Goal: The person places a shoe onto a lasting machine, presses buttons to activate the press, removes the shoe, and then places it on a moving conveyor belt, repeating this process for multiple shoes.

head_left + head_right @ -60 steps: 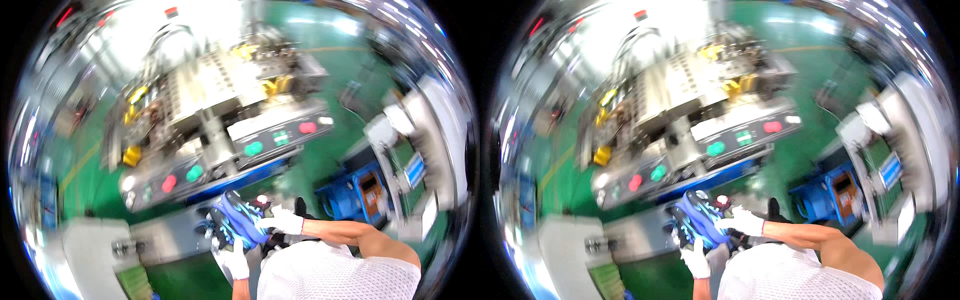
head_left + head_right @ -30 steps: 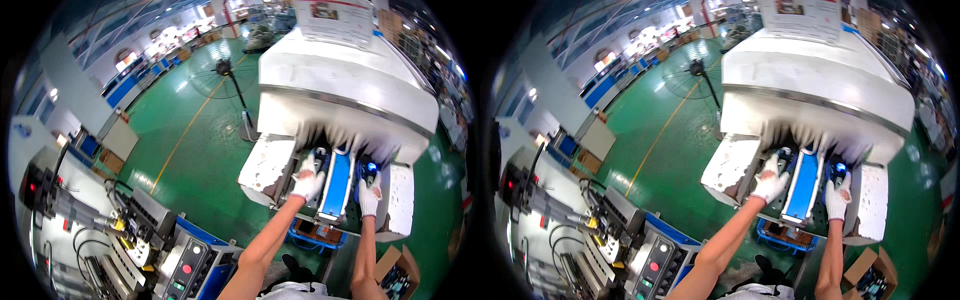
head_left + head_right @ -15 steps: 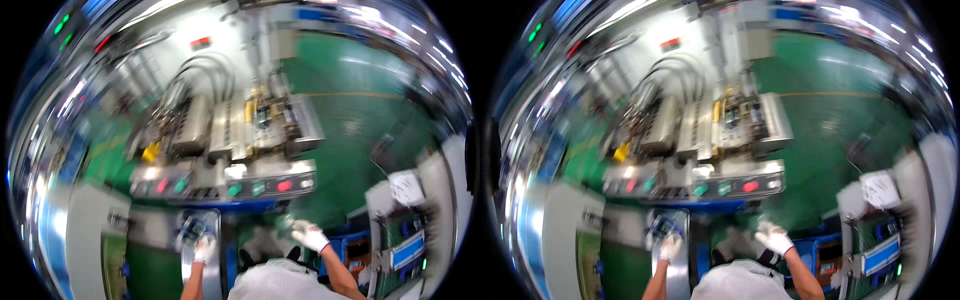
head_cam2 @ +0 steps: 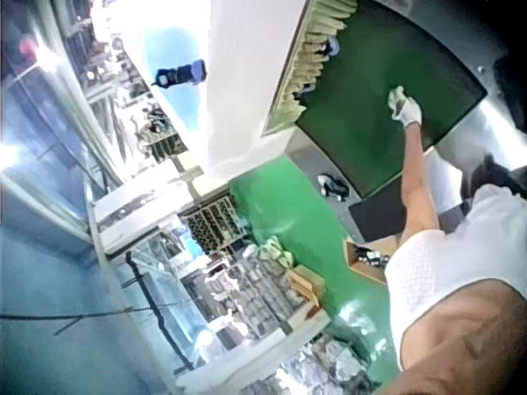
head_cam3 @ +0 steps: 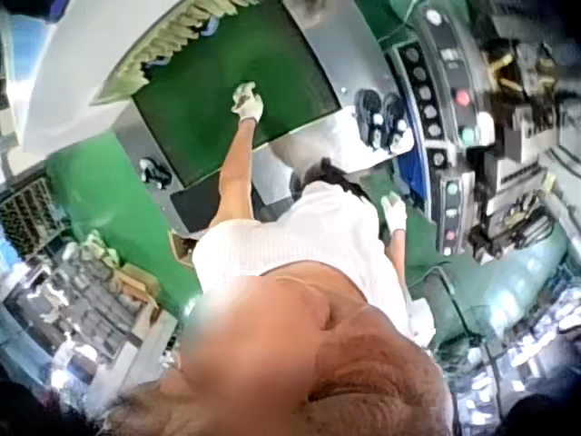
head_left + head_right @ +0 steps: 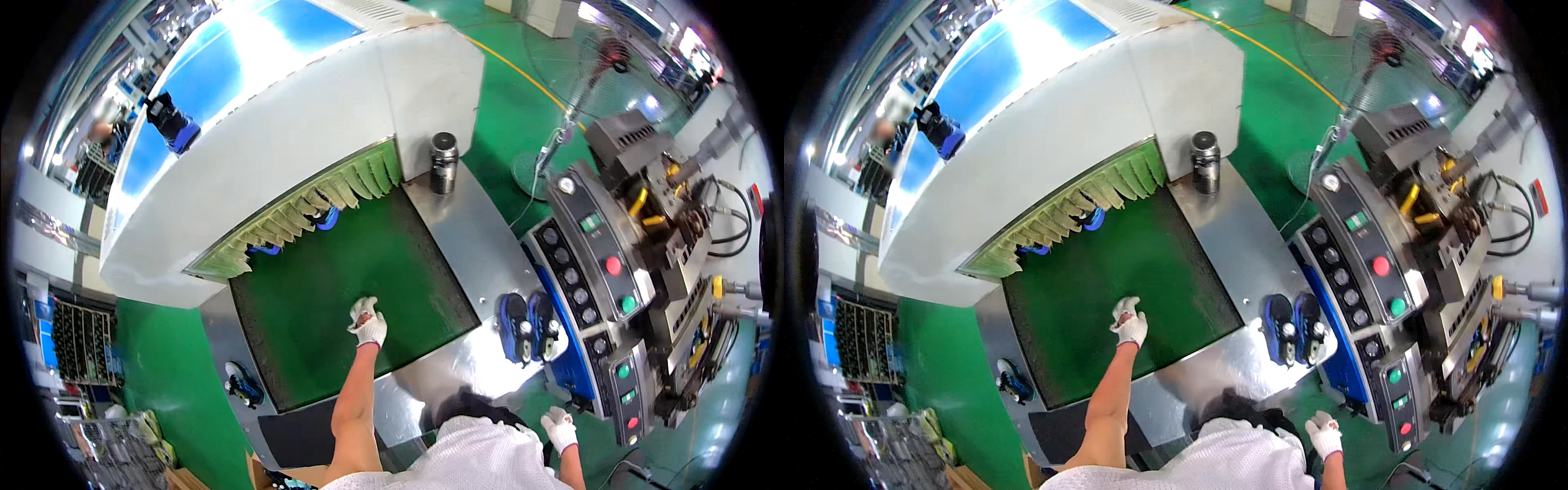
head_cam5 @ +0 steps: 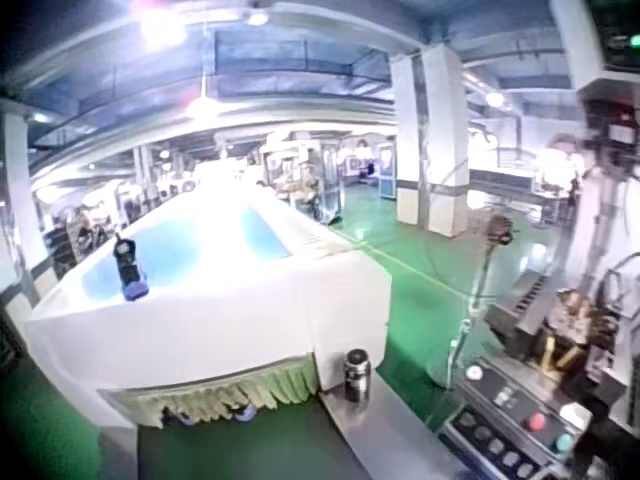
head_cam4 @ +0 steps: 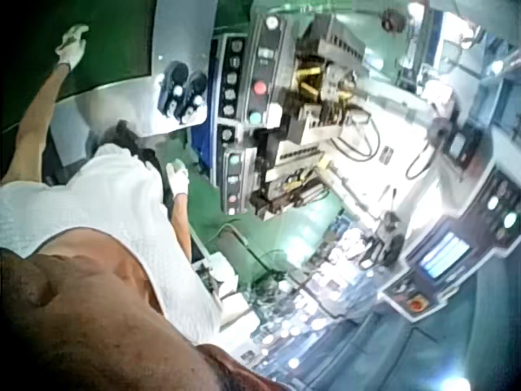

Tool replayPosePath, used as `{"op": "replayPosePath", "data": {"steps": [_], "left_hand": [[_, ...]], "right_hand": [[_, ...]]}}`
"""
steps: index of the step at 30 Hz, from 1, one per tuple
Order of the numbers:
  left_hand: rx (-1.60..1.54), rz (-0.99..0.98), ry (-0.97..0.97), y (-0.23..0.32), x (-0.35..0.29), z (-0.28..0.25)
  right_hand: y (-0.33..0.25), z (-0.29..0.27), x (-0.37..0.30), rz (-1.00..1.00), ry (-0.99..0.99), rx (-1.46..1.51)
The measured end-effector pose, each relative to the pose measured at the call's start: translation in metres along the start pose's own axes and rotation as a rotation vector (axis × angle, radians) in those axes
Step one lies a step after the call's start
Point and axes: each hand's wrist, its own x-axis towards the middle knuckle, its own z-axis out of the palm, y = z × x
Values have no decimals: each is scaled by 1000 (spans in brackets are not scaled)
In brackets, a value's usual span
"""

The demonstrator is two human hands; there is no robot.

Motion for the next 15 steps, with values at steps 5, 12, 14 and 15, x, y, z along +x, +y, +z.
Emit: {"op": "replayPosePath", "data": {"steps": [5,12,14,15], "left_hand": [[56,150,271,-44,135,-30],[681,-222,226,-163,306,-155],[598,-402,56,-186,333,-163],[491,-432,56,-197,343,-163]], "right_hand": [[72,-23,30,-167,123,-757],[37,-61,11,431,-81,-248],[0,-63,-10,502,-2,-120],[-24,-61,-18,447,-41,-210]]}}
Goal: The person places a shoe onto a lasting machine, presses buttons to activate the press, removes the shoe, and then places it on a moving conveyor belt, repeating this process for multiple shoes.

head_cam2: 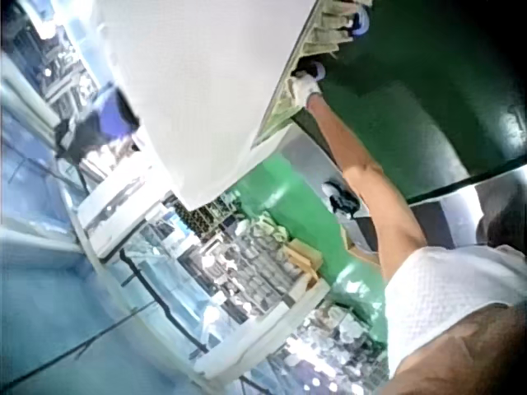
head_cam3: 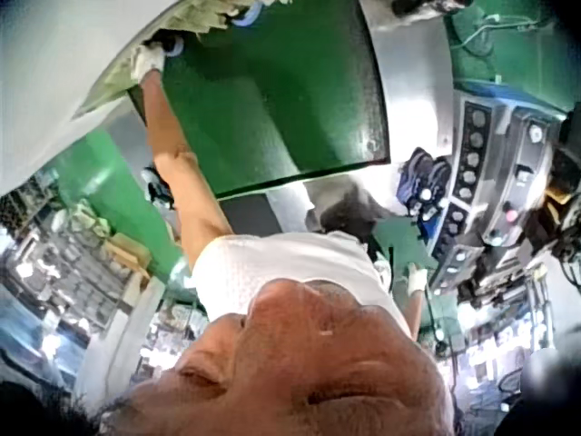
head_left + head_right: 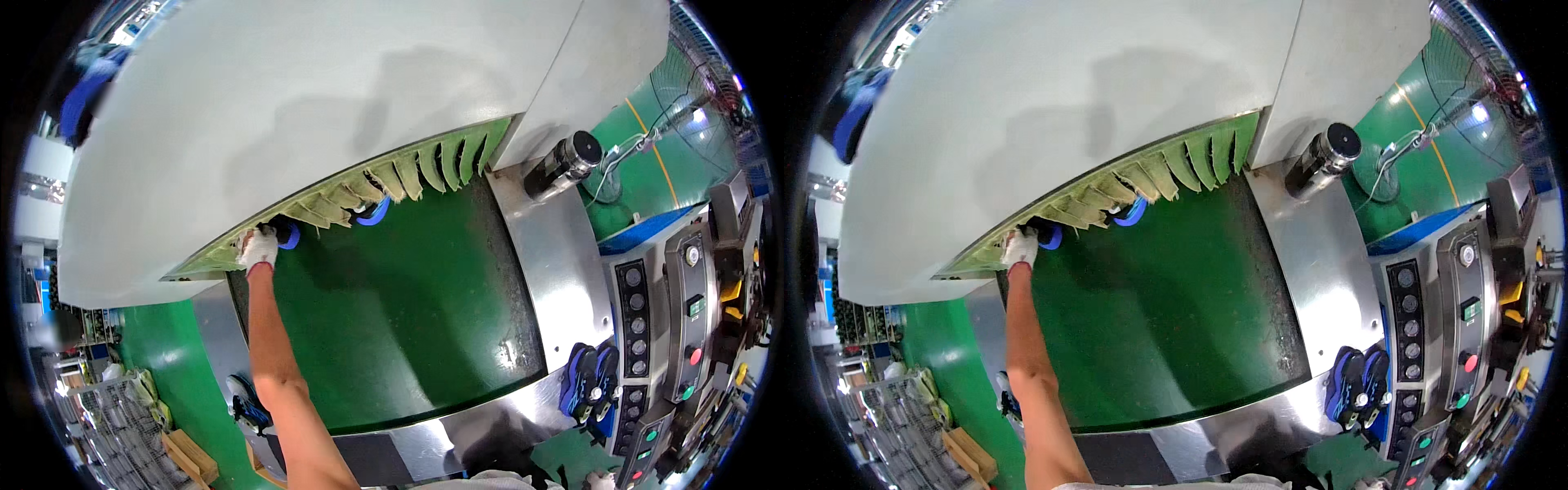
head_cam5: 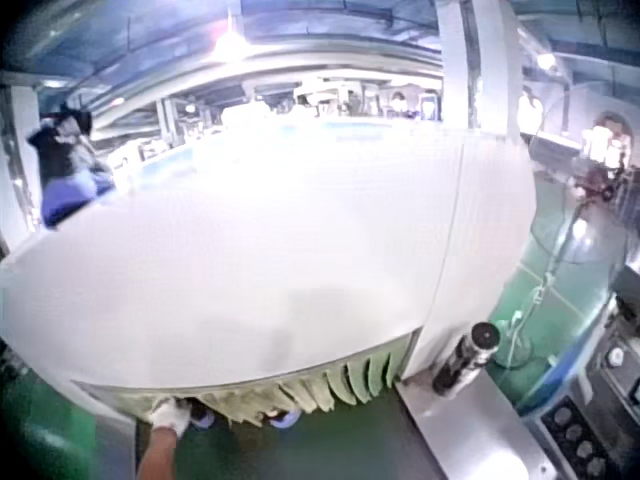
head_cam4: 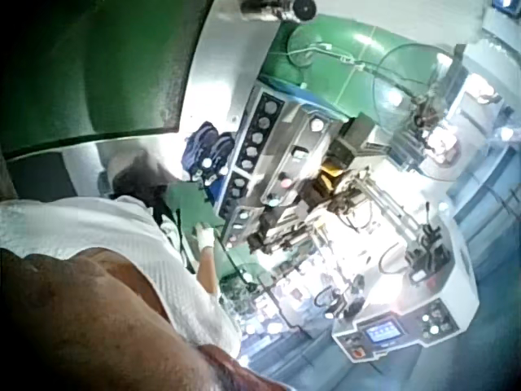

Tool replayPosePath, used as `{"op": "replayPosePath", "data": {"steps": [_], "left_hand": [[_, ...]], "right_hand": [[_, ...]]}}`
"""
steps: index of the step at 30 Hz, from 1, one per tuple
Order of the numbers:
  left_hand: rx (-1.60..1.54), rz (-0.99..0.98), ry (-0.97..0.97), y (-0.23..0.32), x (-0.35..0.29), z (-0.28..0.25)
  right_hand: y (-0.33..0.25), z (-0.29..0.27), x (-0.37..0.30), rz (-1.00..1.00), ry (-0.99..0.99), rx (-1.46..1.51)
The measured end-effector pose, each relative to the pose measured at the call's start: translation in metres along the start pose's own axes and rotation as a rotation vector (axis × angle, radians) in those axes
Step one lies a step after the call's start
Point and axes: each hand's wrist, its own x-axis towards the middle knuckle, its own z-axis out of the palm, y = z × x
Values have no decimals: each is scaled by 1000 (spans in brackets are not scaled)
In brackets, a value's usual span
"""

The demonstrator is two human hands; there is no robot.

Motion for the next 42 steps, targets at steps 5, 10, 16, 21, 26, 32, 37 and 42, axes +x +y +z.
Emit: {"op": "replayPosePath", "data": {"steps": [5,10,16,21,26,32,37,42], "left_hand": [[-90,135,160,-147,27,61],[232,199,-92,-104,-7,56],[-322,542,326,-20,-142,-21],[-537,611,70,31,-302,-64],[-313,695,-204,86,-405,-34],[-306,865,-216,106,-405,-27],[-429,1137,-249,194,-513,-125],[-670,1776,-361,336,-680,-216]], "right_hand": [[-53,-7,4,276,44,126],[25,7,70,-26,-26,-94],[-37,21,69,-484,45,-662],[-80,42,54,-475,81,42],[-92,38,26,-557,55,-3],[-108,-2,-18,-731,38,55],[-112,-4,-41,-1030,-76,414],[-133,-21,-49,-1293,369,438]]}}
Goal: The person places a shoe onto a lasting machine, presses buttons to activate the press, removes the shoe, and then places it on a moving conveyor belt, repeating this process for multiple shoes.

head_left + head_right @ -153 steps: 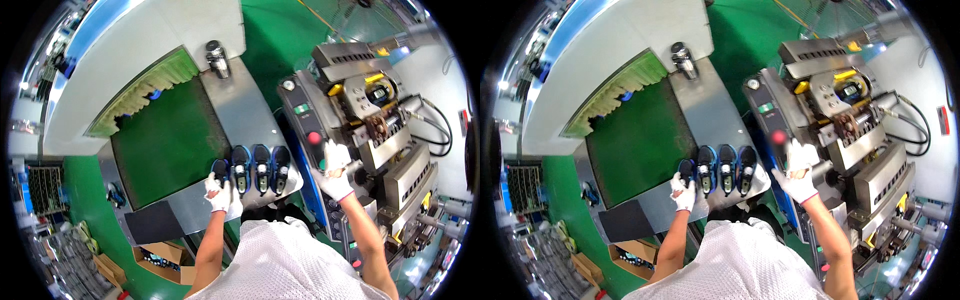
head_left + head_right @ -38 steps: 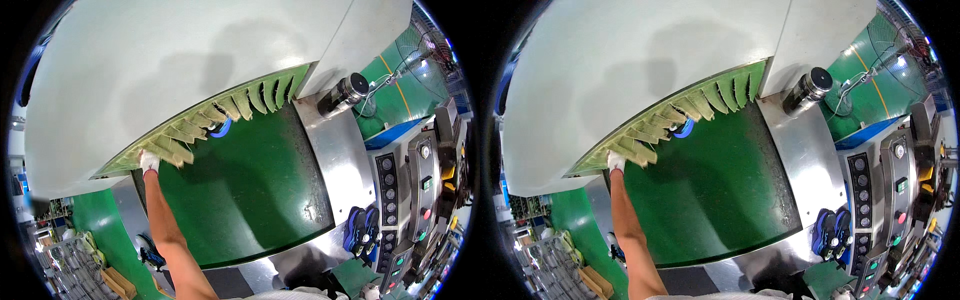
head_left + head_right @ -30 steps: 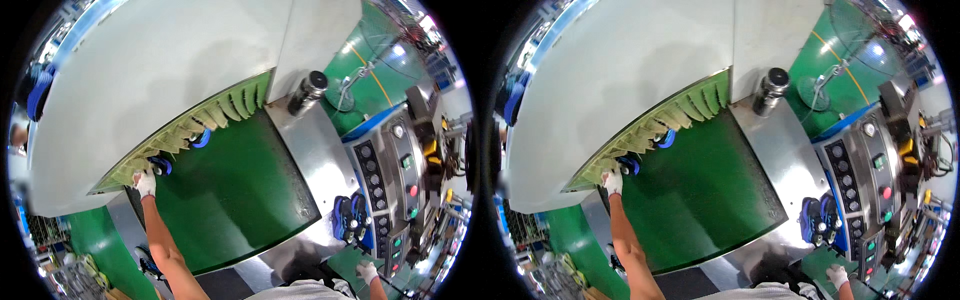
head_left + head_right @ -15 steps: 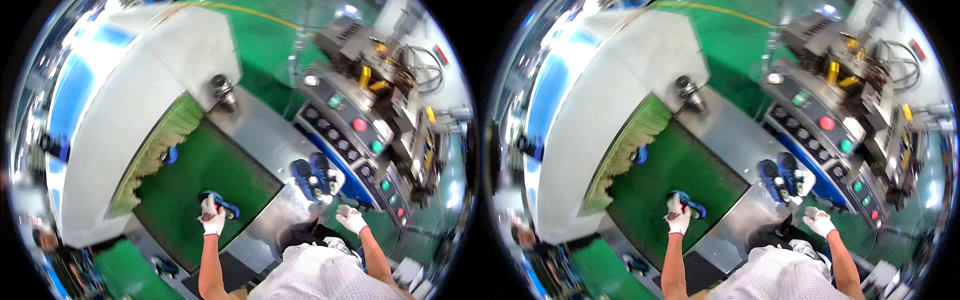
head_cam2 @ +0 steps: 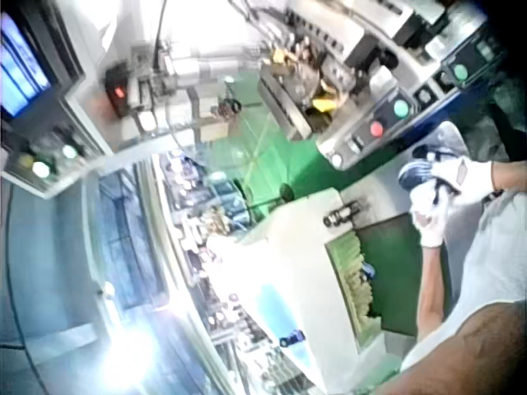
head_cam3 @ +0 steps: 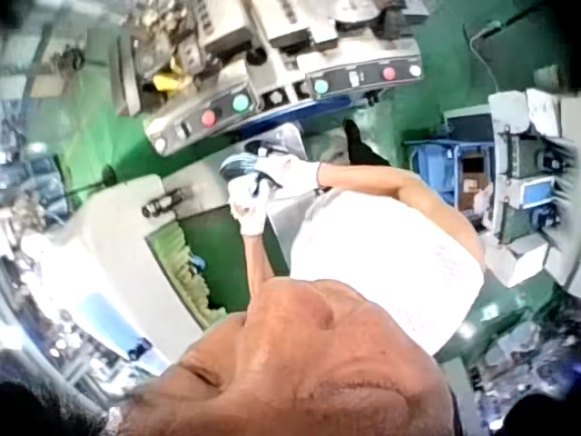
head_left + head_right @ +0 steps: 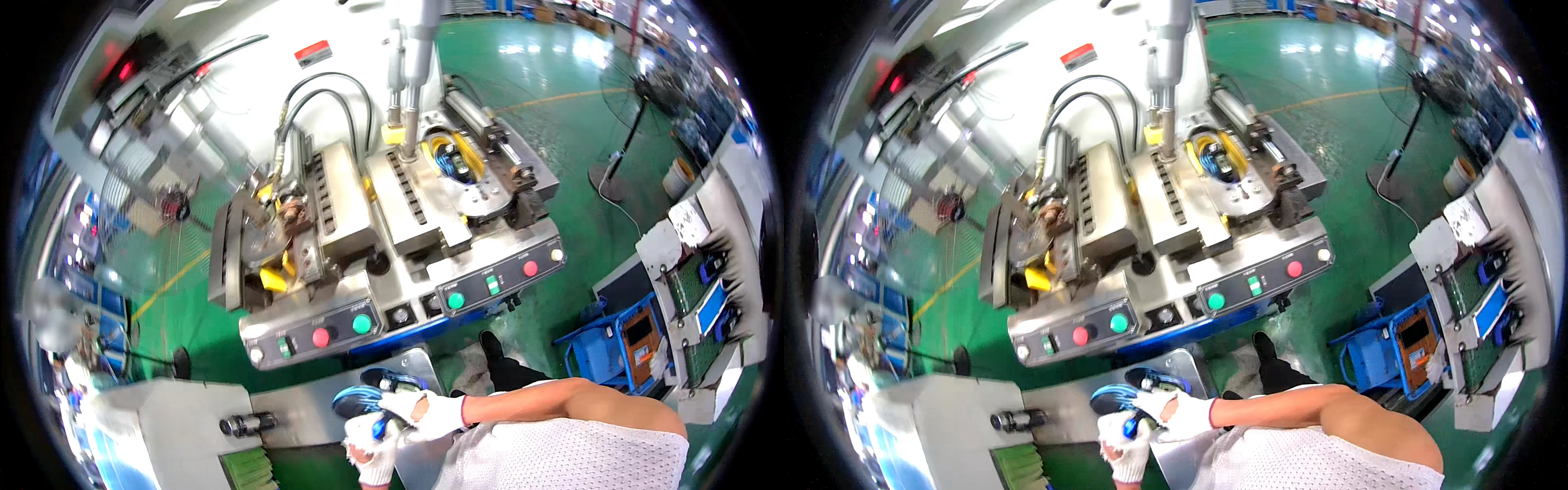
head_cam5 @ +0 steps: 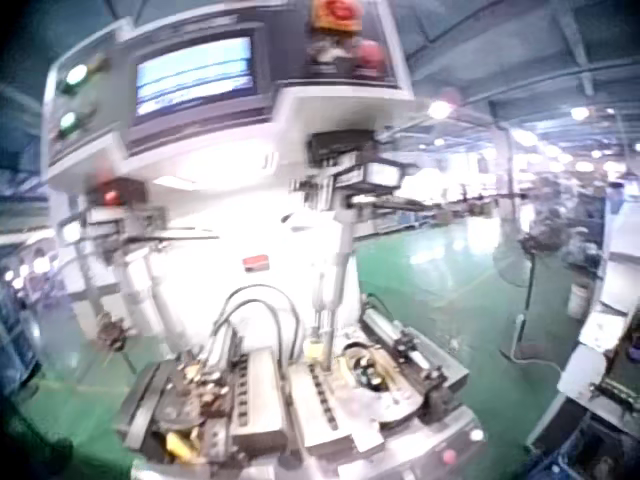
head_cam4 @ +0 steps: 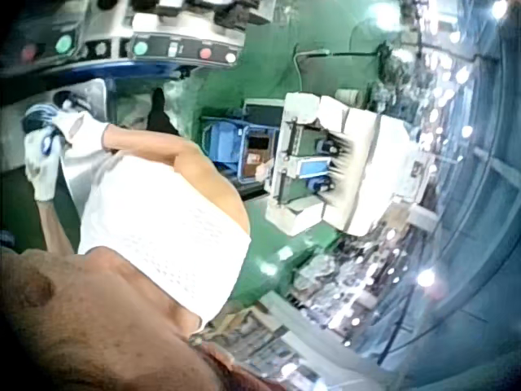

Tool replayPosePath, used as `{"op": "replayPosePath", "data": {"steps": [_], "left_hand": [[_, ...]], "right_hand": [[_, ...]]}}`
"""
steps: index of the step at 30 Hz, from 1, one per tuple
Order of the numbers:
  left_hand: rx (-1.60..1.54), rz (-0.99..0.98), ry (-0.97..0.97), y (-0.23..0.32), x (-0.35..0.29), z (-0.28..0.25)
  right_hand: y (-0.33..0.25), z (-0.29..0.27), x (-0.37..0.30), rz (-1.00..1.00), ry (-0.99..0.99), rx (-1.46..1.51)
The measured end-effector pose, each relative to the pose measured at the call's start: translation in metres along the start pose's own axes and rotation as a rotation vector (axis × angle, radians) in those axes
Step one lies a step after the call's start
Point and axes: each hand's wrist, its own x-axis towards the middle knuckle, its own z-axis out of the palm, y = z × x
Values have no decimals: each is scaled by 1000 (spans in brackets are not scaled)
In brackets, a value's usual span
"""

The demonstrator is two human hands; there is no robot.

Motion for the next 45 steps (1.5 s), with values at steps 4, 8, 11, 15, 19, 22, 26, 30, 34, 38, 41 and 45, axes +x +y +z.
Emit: {"op": "replayPosePath", "data": {"steps": [4,8,11,15,19,22,26,30,34,38,41,45], "left_hand": [[-102,359,-141,93,125,35],[-115,654,-19,198,226,89],[-271,580,4,227,304,169],[-201,314,-58,205,410,279],[-86,173,-157,219,475,393],[-11,101,-185,224,481,448],[373,188,-266,182,533,466],[43,-56,-295,210,555,381],[-241,17,-136,222,489,296],[-313,166,-19,223,385,197],[-314,98,-187,192,314,140],[-273,-172,-232,142,199,97]], "right_hand": [[37,-79,-5,-122,695,-286],[65,-208,-85,466,542,461],[56,-252,-153,441,837,800],[59,-254,-201,402,1186,1024],[60,-251,-251,270,1332,1273],[41,-257,-263,193,1434,1392],[40,-268,-255,232,1419,1418],[62,-276,-235,334,1395,1380],[86,-285,-216,563,1324,715],[79,-352,-159,589,1314,517],[146,-423,-103,477,1130,385],[200,-505,30,716,778,270]]}}
